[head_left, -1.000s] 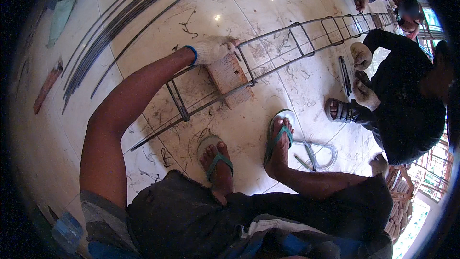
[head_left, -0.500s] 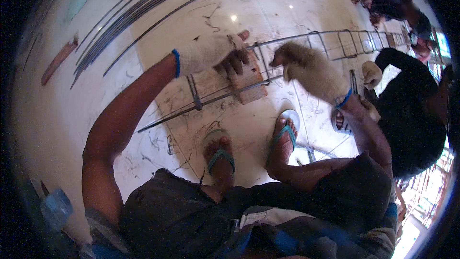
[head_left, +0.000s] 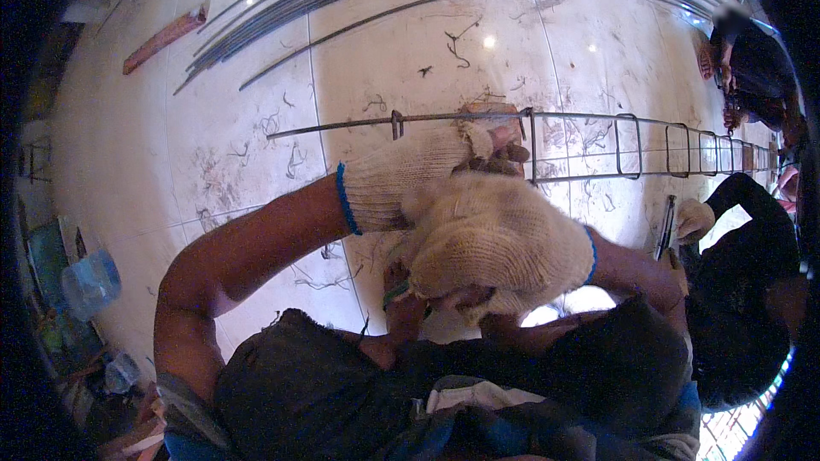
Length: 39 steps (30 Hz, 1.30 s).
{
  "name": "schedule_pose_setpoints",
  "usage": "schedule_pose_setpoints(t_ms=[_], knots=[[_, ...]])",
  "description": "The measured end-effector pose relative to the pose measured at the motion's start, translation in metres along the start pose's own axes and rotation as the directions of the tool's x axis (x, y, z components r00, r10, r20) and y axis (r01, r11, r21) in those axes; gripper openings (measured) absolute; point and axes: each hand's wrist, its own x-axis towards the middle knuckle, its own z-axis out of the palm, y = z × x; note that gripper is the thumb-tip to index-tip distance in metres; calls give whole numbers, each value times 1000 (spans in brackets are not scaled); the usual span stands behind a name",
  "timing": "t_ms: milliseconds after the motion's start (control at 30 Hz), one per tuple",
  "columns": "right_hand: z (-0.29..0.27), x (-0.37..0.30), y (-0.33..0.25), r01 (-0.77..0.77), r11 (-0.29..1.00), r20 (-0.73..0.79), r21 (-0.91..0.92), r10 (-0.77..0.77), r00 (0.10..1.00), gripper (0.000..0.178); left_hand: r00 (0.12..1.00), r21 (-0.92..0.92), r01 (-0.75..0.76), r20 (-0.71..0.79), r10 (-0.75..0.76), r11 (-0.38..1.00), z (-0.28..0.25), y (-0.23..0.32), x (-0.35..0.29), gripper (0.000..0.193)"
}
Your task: The person assembles a metal frame by bending and tying metal rods together using pliers and wire. They repeatedly position the rods, twist wire to secure joints, and adjust the frame on the floor.
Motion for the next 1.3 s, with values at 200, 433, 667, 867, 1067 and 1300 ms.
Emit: schedule_pose_setpoints(t_ms=[200,433,667,867,1067,1300], knots=[[37,-41,-1,45,991,-98,125,-33,995,42,995,-315,98,21,-96,944,22,12,-6,45],[4,-43,-42,266,786,-126,559,-236,963,25,999,-301,-38,-38,28,953,63,47,-21,45],[9,-30,-28,106,827,49,552,-159,986,44,872,168,-396,-240,427,903,41,86,-10,42],[63,-47,-9,-106,839,152,533,28,988,38,868,316,-179,-395,301,932,17,44,11,37],[26,-78,3,-459,669,-310,585,707,635,45,899,546,-127,-289,329,828,18,22,14,34],[8,-83,47,-22,513,-492,858,834,252,65,938,561,-68,-247,245,825,26,12,9,38]])
